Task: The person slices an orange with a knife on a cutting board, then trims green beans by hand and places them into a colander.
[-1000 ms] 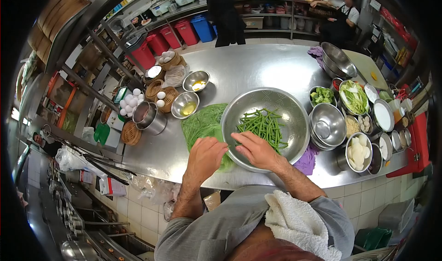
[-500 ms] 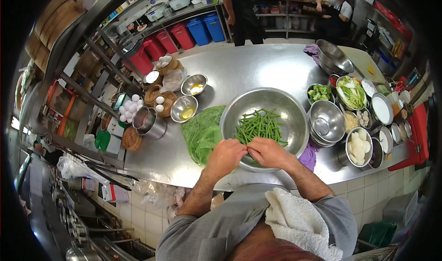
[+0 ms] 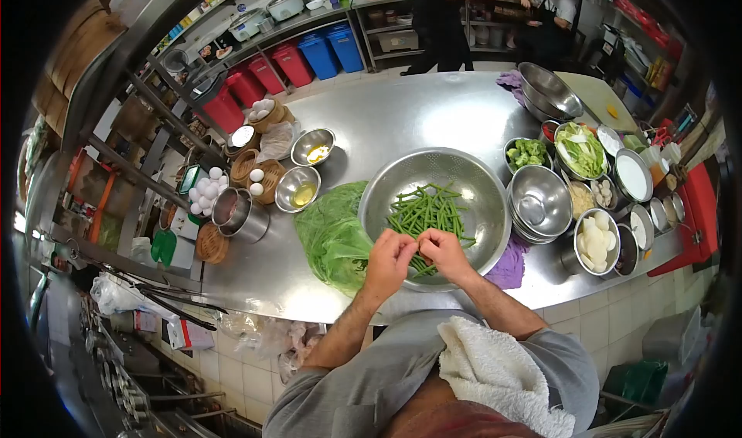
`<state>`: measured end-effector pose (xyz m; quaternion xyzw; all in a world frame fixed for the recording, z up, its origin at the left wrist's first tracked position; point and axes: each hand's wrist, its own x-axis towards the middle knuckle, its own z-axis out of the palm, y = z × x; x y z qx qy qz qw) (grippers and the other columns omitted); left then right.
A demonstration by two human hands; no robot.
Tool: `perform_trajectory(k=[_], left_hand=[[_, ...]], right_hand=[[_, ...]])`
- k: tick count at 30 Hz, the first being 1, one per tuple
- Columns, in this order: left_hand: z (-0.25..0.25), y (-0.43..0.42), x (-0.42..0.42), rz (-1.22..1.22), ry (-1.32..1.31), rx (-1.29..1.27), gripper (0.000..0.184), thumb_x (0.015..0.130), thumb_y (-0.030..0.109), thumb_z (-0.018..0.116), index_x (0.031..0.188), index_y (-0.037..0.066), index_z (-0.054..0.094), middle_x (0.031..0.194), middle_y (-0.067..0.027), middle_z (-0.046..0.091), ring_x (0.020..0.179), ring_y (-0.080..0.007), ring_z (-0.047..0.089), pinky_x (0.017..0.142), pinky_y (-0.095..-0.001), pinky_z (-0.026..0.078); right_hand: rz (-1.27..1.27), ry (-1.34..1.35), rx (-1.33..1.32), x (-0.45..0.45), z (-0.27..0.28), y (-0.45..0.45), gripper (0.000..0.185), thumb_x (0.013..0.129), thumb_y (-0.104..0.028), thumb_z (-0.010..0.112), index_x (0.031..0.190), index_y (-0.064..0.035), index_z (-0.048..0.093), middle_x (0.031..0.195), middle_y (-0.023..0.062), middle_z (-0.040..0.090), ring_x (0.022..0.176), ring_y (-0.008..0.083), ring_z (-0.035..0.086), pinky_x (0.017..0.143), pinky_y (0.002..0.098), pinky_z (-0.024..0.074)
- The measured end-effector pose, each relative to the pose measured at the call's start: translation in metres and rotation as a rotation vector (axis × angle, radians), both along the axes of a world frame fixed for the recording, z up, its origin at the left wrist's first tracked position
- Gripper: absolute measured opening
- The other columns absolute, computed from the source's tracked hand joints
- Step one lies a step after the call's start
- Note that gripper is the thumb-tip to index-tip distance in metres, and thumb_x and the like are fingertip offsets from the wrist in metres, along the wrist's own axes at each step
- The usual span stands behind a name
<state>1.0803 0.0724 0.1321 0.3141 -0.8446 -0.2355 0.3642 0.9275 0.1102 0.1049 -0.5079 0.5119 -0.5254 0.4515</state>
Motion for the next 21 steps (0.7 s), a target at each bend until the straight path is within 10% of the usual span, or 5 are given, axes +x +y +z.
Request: perform_trajectory(k=[5, 15, 21], left_hand=[[0.014, -0.004, -0.007, -0.077, 0.716, 0.722, 0.012, 0.091, 0.010, 0.055, 0.099, 0.002, 0.051, 0.083, -0.0001, 0.051, 0.071, -0.0080, 0.051, 0.065, -0.0210, 0.043], [0.001, -0.001, -0.010, 0.057, 0.761, 0.546, 0.016, 0.092, 0.003, 0.051, 0.105, 0.000, 0.043, 0.085, -0.0055, 0.053, 0.074, -0.0122, 0.057, 0.067, -0.0229, 0.047], [-0.003, 0.009, -0.011, -0.063, 0.689, 0.548, 0.017, 0.089, 0.000, 0.054, 0.102, 0.001, 0.043, 0.087, -0.0069, 0.054, 0.077, -0.0151, 0.061, 0.070, -0.0245, 0.047]], right_hand=[[-0.020, -0.166, 0.038, -0.007, -0.004, 0.001, 0.012, 0.083, -0.006, 0.053, 0.090, -0.0002, 0.061, 0.066, -0.0002, 0.054, 0.056, 0.0051, 0.050, 0.049, 0.0209, 0.0397], [0.130, -0.372, -0.063, -0.023, 0.011, 0.021, 0.015, 0.087, -0.009, 0.054, 0.088, 0.0023, 0.064, 0.076, 0.0027, 0.058, 0.064, 0.0083, 0.054, 0.059, 0.0226, 0.0434], [0.102, -0.017, -0.003, -0.035, 0.008, 0.022, 0.019, 0.088, -0.015, 0.055, 0.087, 0.0013, 0.064, 0.078, 0.0043, 0.061, 0.068, 0.0100, 0.056, 0.061, 0.0243, 0.0443]])
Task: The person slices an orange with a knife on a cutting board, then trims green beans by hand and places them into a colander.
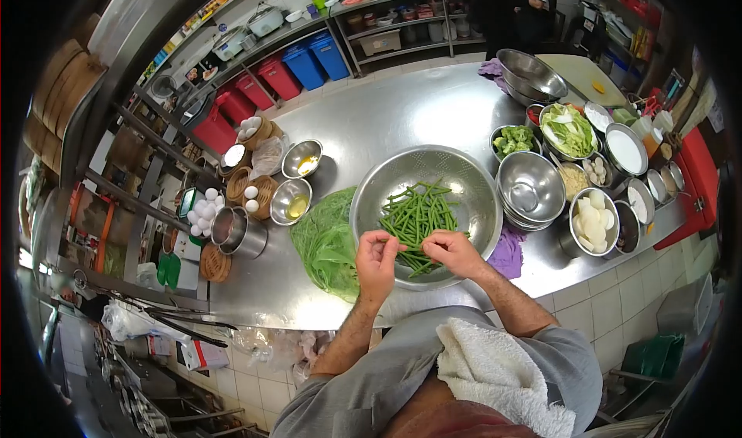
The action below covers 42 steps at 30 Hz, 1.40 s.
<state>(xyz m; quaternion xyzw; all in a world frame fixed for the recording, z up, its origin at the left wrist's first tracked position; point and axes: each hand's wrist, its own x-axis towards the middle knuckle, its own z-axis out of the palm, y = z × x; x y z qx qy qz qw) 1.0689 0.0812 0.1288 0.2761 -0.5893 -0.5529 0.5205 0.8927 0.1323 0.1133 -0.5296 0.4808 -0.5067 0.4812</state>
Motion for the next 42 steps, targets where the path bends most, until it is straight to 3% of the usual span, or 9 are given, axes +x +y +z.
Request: perform_trajectory(k=[8, 11, 13, 16, 24, 26, 29, 36, 42], left_hand=[[-0.006, -0.007, 0.001, -0.054, 0.057, 0.034, 0.010, 0.088, -0.002, 0.055, 0.095, 0.001, 0.048, 0.090, -0.0070, 0.054, 0.079, -0.0172, 0.060, 0.069, -0.0268, 0.049], [-0.009, -0.012, 0.006, 0.114, -0.327, -0.240, 0.009, 0.082, 0.003, 0.063, 0.090, 0.005, 0.057, 0.092, -0.0060, 0.055, 0.083, -0.0196, 0.057, 0.076, -0.0338, 0.045], [0.018, -0.006, 0.000, 0.322, -0.874, -0.904, 0.013, 0.078, 0.008, 0.067, 0.091, 0.008, 0.064, 0.088, -0.0020, 0.054, 0.090, -0.0193, 0.052, 0.082, -0.0363, 0.038], [0.014, -0.002, -0.010, 0.303, -0.949, -0.952, 0.015, 0.076, 0.014, 0.067, 0.091, 0.013, 0.066, 0.085, 0.0009, 0.055, 0.092, -0.0216, 0.051, 0.081, -0.0391, 0.034], [0.002, 0.001, -0.024, 0.059, -0.847, -0.783, 0.012, 0.078, 0.009, 0.066, 0.089, 0.007, 0.065, 0.081, -0.0040, 0.059, 0.078, -0.0223, 0.055, 0.070, -0.0350, 0.039], [-0.004, 0.006, -0.026, 0.119, -0.800, -0.734, 0.012, 0.078, 0.008, 0.066, 0.090, 0.005, 0.065, 0.080, -0.0056, 0.059, 0.076, -0.0232, 0.056, 0.069, -0.0348, 0.041], [-0.007, 0.008, -0.024, 0.145, -0.529, -0.315, 0.014, 0.079, 0.005, 0.065, 0.093, 0.001, 0.063, 0.083, -0.0097, 0.060, 0.080, -0.0255, 0.057, 0.070, -0.0350, 0.045], [0.018, 0.015, 0.026, 0.337, -0.531, -0.550, 0.017, 0.079, 0.008, 0.066, 0.094, 0.001, 0.065, 0.091, -0.0108, 0.062, 0.083, -0.0262, 0.059, 0.076, -0.0314, 0.048], [-0.029, 0.005, 0.117, 0.348, -0.666, 0.000, 0.014, 0.080, 0.004, 0.061, 0.093, 0.001, 0.065, 0.089, -0.0106, 0.062, 0.080, -0.0231, 0.060, 0.072, -0.0293, 0.049]], right_hand=[[0.054, 0.319, -0.153, -0.005, 0.007, -0.005, 0.017, 0.084, -0.015, 0.055, 0.086, -0.0003, 0.063, 0.076, 0.0095, 0.061, 0.068, 0.0203, 0.058, 0.064, 0.0312, 0.0456], [-0.024, 0.417, -0.207, -0.006, 0.005, -0.008, 0.015, 0.082, -0.013, 0.055, 0.082, 0.0007, 0.062, 0.075, 0.0123, 0.060, 0.068, 0.0268, 0.058, 0.063, 0.0351, 0.0452], [-0.092, 0.506, -0.262, -0.006, 0.004, -0.009, 0.013, 0.080, -0.010, 0.054, 0.081, 0.0012, 0.061, 0.075, 0.0154, 0.058, 0.070, 0.0322, 0.058, 0.063, 0.0397, 0.0452], [-0.142, 0.561, -0.328, -0.003, 0.000, -0.008, 0.012, 0.079, -0.008, 0.054, 0.083, 0.0013, 0.060, 0.074, 0.0165, 0.057, 0.071, 0.0326, 0.058, 0.063, 0.0414, 0.0457], [-0.185, 0.512, -0.365, -0.008, -0.006, -0.001, 0.012, 0.080, -0.008, 0.054, 0.085, 0.0006, 0.061, 0.071, 0.0127, 0.059, 0.062, 0.0276, 0.057, 0.056, 0.0357, 0.0454], [-0.195, -0.032, 0.133, -0.005, -0.010, -0.001, 0.013, 0.081, -0.008, 0.054, 0.085, 0.0002, 0.062, 0.067, 0.0056, 0.059, 0.054, 0.0150, 0.054, 0.051, 0.0275, 0.0426], [-0.319, -0.404, 0.189, -0.001, -0.013, -0.004, 0.012, 0.079, -0.005, 0.053, 0.084, 0.0013, 0.063, 0.066, 0.0035, 0.058, 0.055, 0.0092, 0.053, 0.052, 0.0222, 0.0421], [-0.217, -0.180, 0.105, 0.002, 0.000, 0.011, 0.012, 0.084, -0.005, 0.058, 0.091, 0.0029, 0.064, 0.074, 0.0053, 0.062, 0.062, 0.0097, 0.057, 0.058, 0.0227, 0.0461], [0.333, 0.067, -0.066, 0.060, 0.014, -0.002, 0.012, 0.080, -0.004, 0.061, 0.090, 0.0005, 0.064, 0.074, 0.0057, 0.061, 0.066, 0.0116, 0.059, 0.060, 0.0237, 0.0472]])
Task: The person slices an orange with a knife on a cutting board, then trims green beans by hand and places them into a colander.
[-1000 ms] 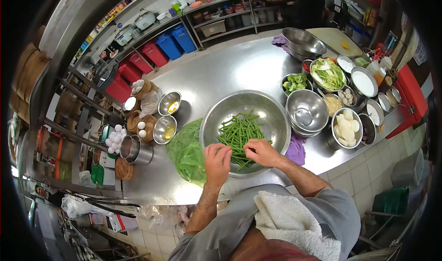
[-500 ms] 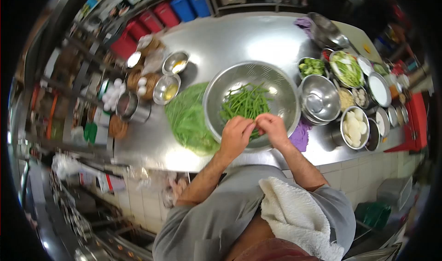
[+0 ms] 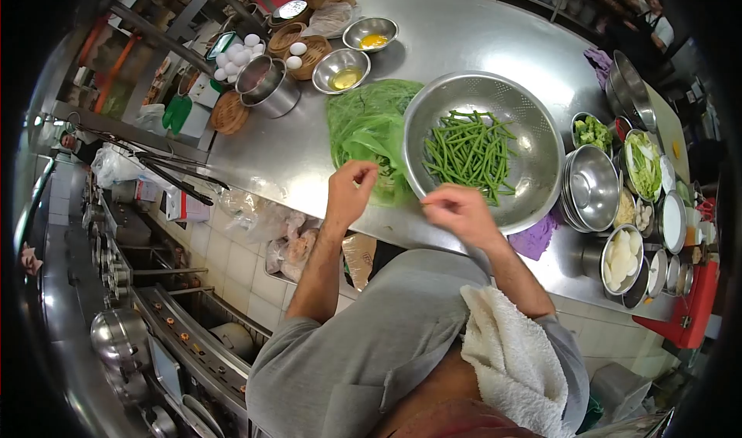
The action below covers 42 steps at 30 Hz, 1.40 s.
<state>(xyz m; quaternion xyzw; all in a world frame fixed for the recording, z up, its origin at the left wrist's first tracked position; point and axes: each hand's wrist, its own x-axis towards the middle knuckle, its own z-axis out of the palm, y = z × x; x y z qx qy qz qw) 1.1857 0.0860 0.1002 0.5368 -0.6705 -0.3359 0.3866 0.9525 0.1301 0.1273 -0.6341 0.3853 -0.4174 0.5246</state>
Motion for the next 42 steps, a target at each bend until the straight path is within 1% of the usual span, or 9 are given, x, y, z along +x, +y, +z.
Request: perform_trajectory(k=[5, 8, 10, 13, 20, 23, 29, 35, 42], left_hand=[[-0.064, -0.044, 0.003, -0.015, -0.170, -0.050, 0.020, 0.079, 0.004, 0.057, 0.099, 0.004, 0.064, 0.094, -0.0113, 0.062, 0.080, -0.0260, 0.060, 0.072, -0.0315, 0.049], [-0.072, -0.064, -0.004, -0.147, -0.186, -0.516, 0.027, 0.079, 0.009, 0.057, 0.105, 0.007, 0.061, 0.099, -0.0110, 0.060, 0.084, -0.0292, 0.061, 0.074, -0.0363, 0.049], [-0.072, -0.069, -0.002, 0.198, -0.499, -0.193, 0.020, 0.078, 0.015, 0.058, 0.097, 0.010, 0.063, 0.101, -0.0095, 0.058, 0.093, -0.0302, 0.059, 0.079, -0.0401, 0.048], [-0.076, -0.074, 0.002, 0.228, -0.580, -0.182, 0.017, 0.076, 0.016, 0.059, 0.092, 0.010, 0.063, 0.100, -0.0079, 0.059, 0.090, -0.0315, 0.060, 0.076, -0.0410, 0.049], [-0.077, -0.063, 0.001, 0.193, -0.488, -0.277, 0.012, 0.076, 0.013, 0.058, 0.085, 0.006, 0.062, 0.084, -0.0106, 0.057, 0.080, -0.0322, 0.059, 0.067, -0.0427, 0.048], [-0.048, -0.041, -0.006, 0.191, -0.458, -0.275, 0.012, 0.076, 0.012, 0.060, 0.085, 0.004, 0.062, 0.082, -0.0120, 0.057, 0.076, -0.0327, 0.058, 0.066, -0.0429, 0.047], [0.008, -0.008, -0.010, 0.199, -0.463, -0.384, 0.010, 0.079, 0.012, 0.062, 0.082, 0.002, 0.063, 0.077, -0.0117, 0.056, 0.077, -0.0302, 0.055, 0.069, -0.0395, 0.044], [0.033, -0.010, 0.000, 0.195, -0.117, -0.466, 0.012, 0.077, 0.012, 0.069, 0.085, 0.003, 0.067, 0.075, -0.0095, 0.060, 0.073, -0.0256, 0.055, 0.066, -0.0342, 0.043], [0.030, -0.009, -0.014, 0.105, 0.285, -0.199, 0.017, 0.078, 0.005, 0.069, 0.094, 0.000, 0.066, 0.083, -0.0038, 0.062, 0.075, -0.0128, 0.056, 0.069, -0.0254, 0.045]], right_hand=[[0.232, 0.306, -0.470, 0.074, -0.008, -0.047, 0.011, 0.076, -0.006, 0.057, 0.080, 0.0035, 0.061, 0.074, 0.0140, 0.062, 0.068, 0.0267, 0.062, 0.060, 0.0320, 0.0499], [0.173, 0.637, -0.538, 0.100, -0.032, -0.084, 0.010, 0.074, -0.005, 0.054, 0.076, 0.0033, 0.060, 0.078, 0.0176, 0.062, 0.071, 0.0351, 0.060, 0.065, 0.0378, 0.0503], [0.009, 0.772, -0.581, 0.101, -0.034, -0.095, 0.011, 0.073, -0.004, 0.055, 0.078, 0.0017, 0.062, 0.085, 0.0180, 0.061, 0.080, 0.0330, 0.060, 0.075, 0.0395, 0.0488], [-0.048, 0.988, -0.826, 0.102, -0.051, -0.108, 0.014, 0.074, -0.003, 0.053, 0.084, 0.0018, 0.062, 0.090, 0.0183, 0.059, 0.088, 0.0348, 0.058, 0.081, 0.0414, 0.0463], [0.174, 0.871, -0.664, 0.091, -0.032, -0.112, 0.018, 0.075, -0.003, 0.054, 0.091, 0.0019, 0.062, 0.095, 0.0188, 0.057, 0.091, 0.0349, 0.056, 0.084, 0.0418, 0.0444], [-0.023, 0.632, -0.457, 0.085, -0.019, -0.104, 0.025, 0.080, -0.001, 0.055, 0.104, 0.0006, 0.058, 0.100, 0.0178, 0.058, 0.095, 0.0372, 0.054, 0.085, 0.0431, 0.0431], [-0.027, 0.645, -0.688, 0.075, -0.023, -0.100, 0.032, 0.082, -0.005, 0.055, 0.114, -0.0042, 0.055, 0.114, 0.0156, 0.056, 0.107, 0.0347, 0.050, 0.088, 0.0418, 0.0431], [-0.064, 0.403, -0.468, 0.056, -0.004, -0.088, 0.021, 0.085, -0.011, 0.058, 0.103, -0.0019, 0.061, 0.094, 0.0172, 0.062, 0.088, 0.0339, 0.058, 0.079, 0.0406, 0.0461], [-0.242, 0.449, -0.368, 0.010, 0.004, -0.055, 0.019, 0.086, -0.019, 0.059, 0.088, -0.0010, 0.064, 0.084, 0.0158, 0.063, 0.077, 0.0314, 0.060, 0.069, 0.0384, 0.0468]])
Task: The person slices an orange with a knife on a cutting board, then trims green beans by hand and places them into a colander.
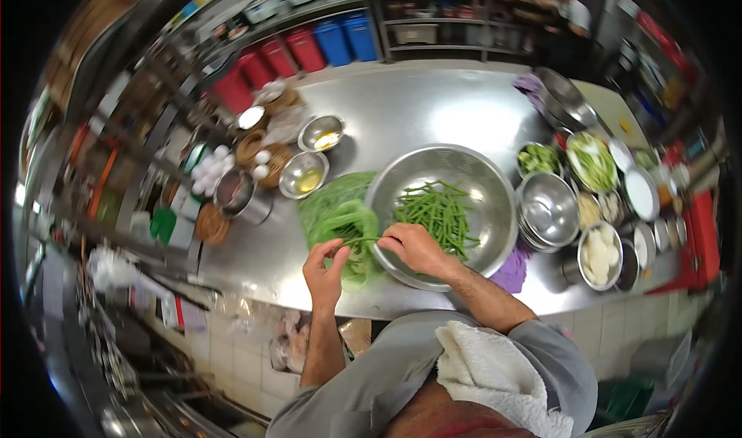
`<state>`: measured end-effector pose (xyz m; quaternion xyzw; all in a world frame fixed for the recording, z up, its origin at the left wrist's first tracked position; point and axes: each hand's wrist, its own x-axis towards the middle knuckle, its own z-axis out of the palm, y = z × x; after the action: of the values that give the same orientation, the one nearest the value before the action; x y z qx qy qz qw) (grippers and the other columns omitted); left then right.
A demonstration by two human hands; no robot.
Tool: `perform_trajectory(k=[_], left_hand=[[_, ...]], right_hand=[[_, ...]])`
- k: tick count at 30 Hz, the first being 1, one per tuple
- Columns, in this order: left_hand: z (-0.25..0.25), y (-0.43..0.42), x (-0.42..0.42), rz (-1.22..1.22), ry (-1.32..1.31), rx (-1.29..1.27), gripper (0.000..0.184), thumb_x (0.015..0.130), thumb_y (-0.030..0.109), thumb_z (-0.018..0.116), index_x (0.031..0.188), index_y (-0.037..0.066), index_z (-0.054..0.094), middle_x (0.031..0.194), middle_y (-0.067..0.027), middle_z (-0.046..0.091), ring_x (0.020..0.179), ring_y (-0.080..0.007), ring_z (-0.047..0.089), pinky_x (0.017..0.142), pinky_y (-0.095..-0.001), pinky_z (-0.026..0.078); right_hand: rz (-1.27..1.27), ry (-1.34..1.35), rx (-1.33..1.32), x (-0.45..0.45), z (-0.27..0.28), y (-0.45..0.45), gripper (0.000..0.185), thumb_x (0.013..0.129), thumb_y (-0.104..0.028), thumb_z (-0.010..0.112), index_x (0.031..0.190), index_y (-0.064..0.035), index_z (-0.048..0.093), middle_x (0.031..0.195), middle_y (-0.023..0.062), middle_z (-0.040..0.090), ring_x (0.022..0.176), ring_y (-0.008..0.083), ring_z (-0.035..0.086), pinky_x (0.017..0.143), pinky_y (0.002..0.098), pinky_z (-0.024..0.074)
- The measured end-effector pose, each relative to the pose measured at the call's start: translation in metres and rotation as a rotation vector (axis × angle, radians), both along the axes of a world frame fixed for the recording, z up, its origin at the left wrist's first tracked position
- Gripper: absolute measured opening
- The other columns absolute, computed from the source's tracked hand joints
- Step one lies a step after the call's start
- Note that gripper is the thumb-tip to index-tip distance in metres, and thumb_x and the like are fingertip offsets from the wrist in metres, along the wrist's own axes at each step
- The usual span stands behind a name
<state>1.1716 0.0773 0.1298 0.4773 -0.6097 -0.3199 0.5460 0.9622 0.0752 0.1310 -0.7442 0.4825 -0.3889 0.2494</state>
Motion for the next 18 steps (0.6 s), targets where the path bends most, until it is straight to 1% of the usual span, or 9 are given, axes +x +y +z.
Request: perform_trajectory(k=[1, 3, 4, 6, 10, 12, 14, 16, 18], left_hand=[[-0.003, -0.002, -0.008, -0.047, -0.010, 0.000, 0.017, 0.078, 0.005, 0.069, 0.094, 0.000, 0.066, 0.083, -0.0038, 0.062, 0.075, -0.0128, 0.056, 0.069, -0.0254, 0.045], [-0.007, -0.002, -0.022, -0.230, 0.495, 0.193, 0.019, 0.082, 0.002, 0.065, 0.101, -0.002, 0.062, 0.091, -0.0032, 0.062, 0.079, -0.0118, 0.055, 0.073, -0.0242, 0.044], [-0.012, -0.005, -0.030, -0.250, 0.485, 0.197, 0.019, 0.082, 0.002, 0.065, 0.101, -0.002, 0.062, 0.091, -0.0032, 0.062, 0.079, -0.0118, 0.055, 0.073, -0.0242, 0.044], [-0.022, -0.013, -0.048, -0.325, 0.634, 0.169, 0.019, 0.085, -0.001, 0.060, 0.104, -0.003, 0.059, 0.095, -0.0048, 0.062, 0.085, -0.0118, 0.056, 0.078, -0.0243, 0.044], [-0.009, -0.018, -0.080, -0.479, 0.646, 0.140, 0.015, 0.091, 0.005, 0.053, 0.105, -0.001, 0.058, 0.095, -0.0097, 0.062, 0.085, -0.0168, 0.058, 0.081, -0.0302, 0.047], [0.003, -0.016, -0.083, -0.530, 0.587, 0.144, 0.012, 0.090, 0.005, 0.055, 0.100, 0.000, 0.060, 0.093, -0.0086, 0.063, 0.082, -0.0167, 0.059, 0.078, -0.0305, 0.047], [0.025, -0.013, -0.085, -0.460, -0.263, -0.073, 0.011, 0.086, 0.005, 0.058, 0.095, -0.001, 0.062, 0.088, -0.0097, 0.062, 0.079, -0.0179, 0.060, 0.071, -0.0297, 0.047], [0.033, -0.012, -0.091, -0.508, -0.332, -0.190, 0.010, 0.083, 0.004, 0.059, 0.091, 0.000, 0.063, 0.083, -0.0122, 0.060, 0.077, -0.0235, 0.060, 0.067, -0.0316, 0.047], [0.029, -0.012, -0.090, -0.581, -0.483, -0.193, 0.010, 0.083, 0.005, 0.059, 0.091, 0.000, 0.063, 0.081, -0.0137, 0.058, 0.074, -0.0289, 0.058, 0.065, -0.0345, 0.046]], right_hand=[[-0.010, -0.124, 0.096, -0.005, 0.003, 0.006, 0.019, 0.086, -0.019, 0.059, 0.087, -0.0010, 0.063, 0.081, 0.0154, 0.063, 0.073, 0.0295, 0.060, 0.066, 0.0369, 0.0466], [-0.034, -0.315, 0.204, -0.012, -0.001, 0.016, 0.020, 0.087, -0.020, 0.060, 0.088, -0.0004, 0.062, 0.070, 0.0118, 0.062, 0.063, 0.0225, 0.058, 0.060, 0.0326, 0.0453], [-0.054, -0.325, 0.199, -0.015, -0.005, 0.019, 0.020, 0.087, -0.020, 0.060, 0.088, -0.0004, 0.062, 0.070, 0.0118, 0.062, 0.063, 0.0225, 0.058, 0.060, 0.0326, 0.0453], [-0.007, -0.552, 0.451, -0.020, -0.013, 0.024, 0.021, 0.086, -0.020, 0.061, 0.088, 0.0004, 0.062, 0.066, 0.0077, 0.059, 0.058, 0.0203, 0.054, 0.058, 0.0316, 0.0448], [0.012, -0.627, 0.519, -0.027, -0.016, 0.036, 0.024, 0.086, -0.021, 0.062, 0.096, 0.0003, 0.061, 0.071, 0.0069, 0.057, 0.062, 0.0195, 0.054, 0.060, 0.0312, 0.0447], [-0.241, -0.330, -0.039, -0.031, -0.009, 0.041, 0.030, 0.086, -0.022, 0.062, 0.108, -0.0017, 0.058, 0.084, 0.0093, 0.056, 0.071, 0.0190, 0.054, 0.063, 0.0300, 0.0450], [-0.248, -0.310, -0.022, -0.040, 0.012, 0.048, 0.038, 0.087, -0.024, 0.061, 0.118, -0.0036, 0.054, 0.094, 0.0115, 0.054, 0.080, 0.0210, 0.055, 0.067, 0.0306, 0.0458], [-0.184, -0.105, -0.296, -0.045, 0.023, 0.049, 0.038, 0.085, -0.021, 0.063, 0.118, -0.0035, 0.055, 0.097, 0.0118, 0.056, 0.083, 0.0240, 0.058, 0.070, 0.0311, 0.0472], [-0.175, 0.042, -0.379, -0.050, 0.025, 0.048, 0.034, 0.082, -0.018, 0.063, 0.113, -0.0044, 0.057, 0.091, 0.0106, 0.056, 0.080, 0.0266, 0.058, 0.069, 0.0344, 0.0482]])
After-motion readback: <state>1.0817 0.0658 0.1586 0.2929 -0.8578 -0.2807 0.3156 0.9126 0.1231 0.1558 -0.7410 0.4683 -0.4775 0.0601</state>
